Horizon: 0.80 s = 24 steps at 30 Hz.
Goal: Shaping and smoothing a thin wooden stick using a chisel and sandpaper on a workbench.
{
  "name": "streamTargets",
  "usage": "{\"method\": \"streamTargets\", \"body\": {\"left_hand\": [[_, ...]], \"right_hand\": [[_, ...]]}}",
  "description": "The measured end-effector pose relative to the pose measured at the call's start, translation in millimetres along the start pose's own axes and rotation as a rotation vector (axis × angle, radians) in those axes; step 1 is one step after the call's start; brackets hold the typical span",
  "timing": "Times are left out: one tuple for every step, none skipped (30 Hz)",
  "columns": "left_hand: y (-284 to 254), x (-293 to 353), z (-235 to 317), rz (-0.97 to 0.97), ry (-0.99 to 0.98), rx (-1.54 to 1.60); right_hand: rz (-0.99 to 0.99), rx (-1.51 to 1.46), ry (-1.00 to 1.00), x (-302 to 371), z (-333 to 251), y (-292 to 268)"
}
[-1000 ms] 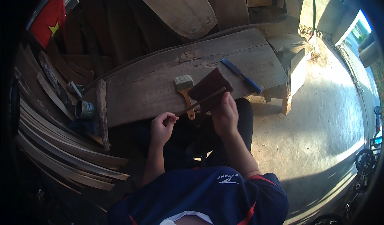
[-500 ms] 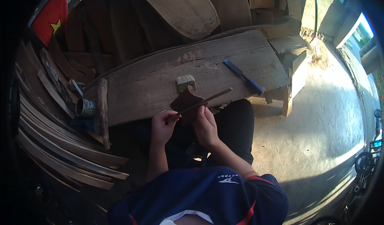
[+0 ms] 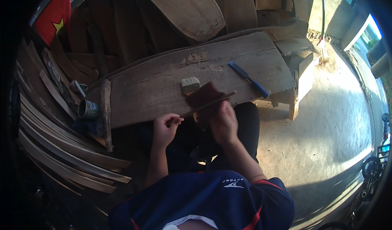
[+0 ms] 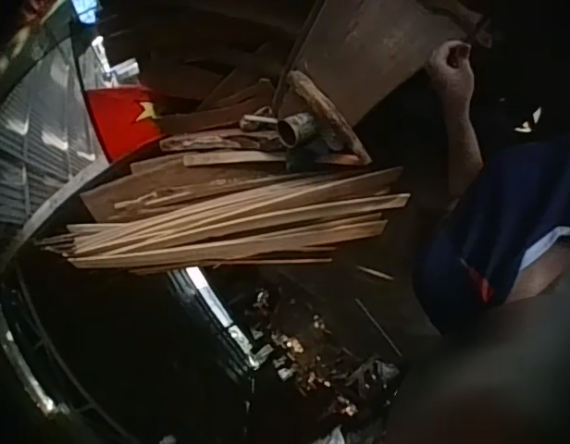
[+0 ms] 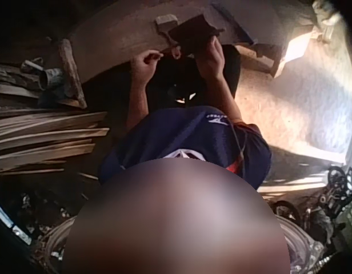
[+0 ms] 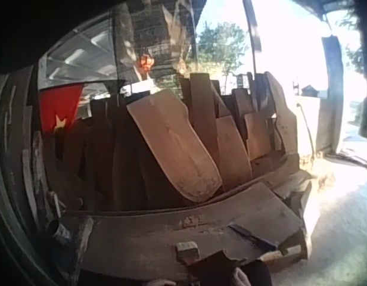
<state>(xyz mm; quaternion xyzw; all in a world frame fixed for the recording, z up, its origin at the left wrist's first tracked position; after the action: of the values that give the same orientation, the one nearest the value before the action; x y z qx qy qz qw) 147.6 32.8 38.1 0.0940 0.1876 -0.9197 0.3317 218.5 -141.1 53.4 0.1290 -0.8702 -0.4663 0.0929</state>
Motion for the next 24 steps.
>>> {"method": "streamTargets", "body": {"left_hand": [[-6, 0, -15, -0.004, -0.038, -0.023], [-9, 1, -28, -0.007, -0.077, -0.046], [-6, 0, -22, -0.024, -0.040, -0.075], [-3, 1, -17, -0.027, -0.040, -0.074], [7, 3, -12, -0.066, -0.067, -0.026], [17, 5, -3, -0.106, -0.095, 0.023], [23, 6, 3, -0.107, -0.100, 0.056], [25, 8, 7, -0.110, -0.101, 0.056], [25, 8, 10, -0.086, -0.094, 0.084], [23, 8, 12, -0.062, -0.086, 0.112], [21, 9, 10, -0.059, -0.086, 0.112], [14, 8, 6, -0.027, -0.037, 0.023], [7, 8, 4, 0.005, 0.012, -0.066], [2, 10, 2, 0.005, 0.011, -0.066], [-2, 12, -1, 0.007, -0.006, -0.074], [-5, 13, -4, 0.009, -0.023, -0.082], [-5, 13, -5, 0.009, -0.024, -0.082], [-5, 14, -5, 0.006, -0.028, -0.057], [-5, 15, -3, 0.004, -0.033, -0.033], [-3, 15, -1, 0.002, -0.035, -0.033], [3, 14, 9, -0.024, -0.023, -0.010], [10, 14, 16, -0.049, -0.010, 0.015], [18, 16, 13, -0.060, -0.108, 0.145], [17, 16, 10, -0.058, -0.108, 0.145]], "right_hand": [[0.012, -0.015, -0.040, -4, -15, 1], [0.008, -0.016, -0.035, -5, -13, 2], [0.023, -0.029, -0.063, -4, -15, 3], [0.037, -0.043, -0.089, -3, -15, 3], [0.029, -0.004, -0.068, -1, -1, 5], [0.060, 0.031, -0.043, 1, 14, 5], [0.072, 0.070, -0.038, 6, 22, 6], [0.084, 0.108, -0.033, 9, 25, 7], [0.072, 0.111, -0.052, 9, 21, 8], [0.071, 0.165, -0.088, 6, 15, 6], [0.071, 0.220, -0.125, 2, 9, 2], [0.138, 0.236, -0.154, -2, 4, -6], [0.165, 0.237, -0.175, -5, -2, -12], [0.192, 0.237, -0.195, -9, -10, -17], [0.227, 0.227, -0.205, -13, -16, -23], [0.227, 0.233, -0.224, -14, -24, -25], [0.226, 0.240, -0.243, -15, -30, -25], [0.248, 0.257, -0.255, -17, -30, -28], [0.215, 0.244, -0.239, -15, -26, -25], [0.181, 0.230, -0.222, -11, -19, -19], [0.251, 0.279, -0.219, -7, -7, -16], [0.211, 0.356, -0.209, -2, 5, -10], [0.144, 0.422, -0.170, 4, 17, -3], [0.075, 0.488, -0.128, 9, 26, 3]]}}
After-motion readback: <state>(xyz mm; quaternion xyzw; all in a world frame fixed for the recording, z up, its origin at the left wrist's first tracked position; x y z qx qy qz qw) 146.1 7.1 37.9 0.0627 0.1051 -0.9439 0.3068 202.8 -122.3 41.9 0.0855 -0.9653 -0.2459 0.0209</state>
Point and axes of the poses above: each hand's wrist, its own x-axis away from the middle knuckle, its own y-axis out of the palm, z = x × y, the point moved 8 cm from there along -x, towards the middle knuckle, and after that the axes turned 15 degrees about z, right-handed, at the moved point
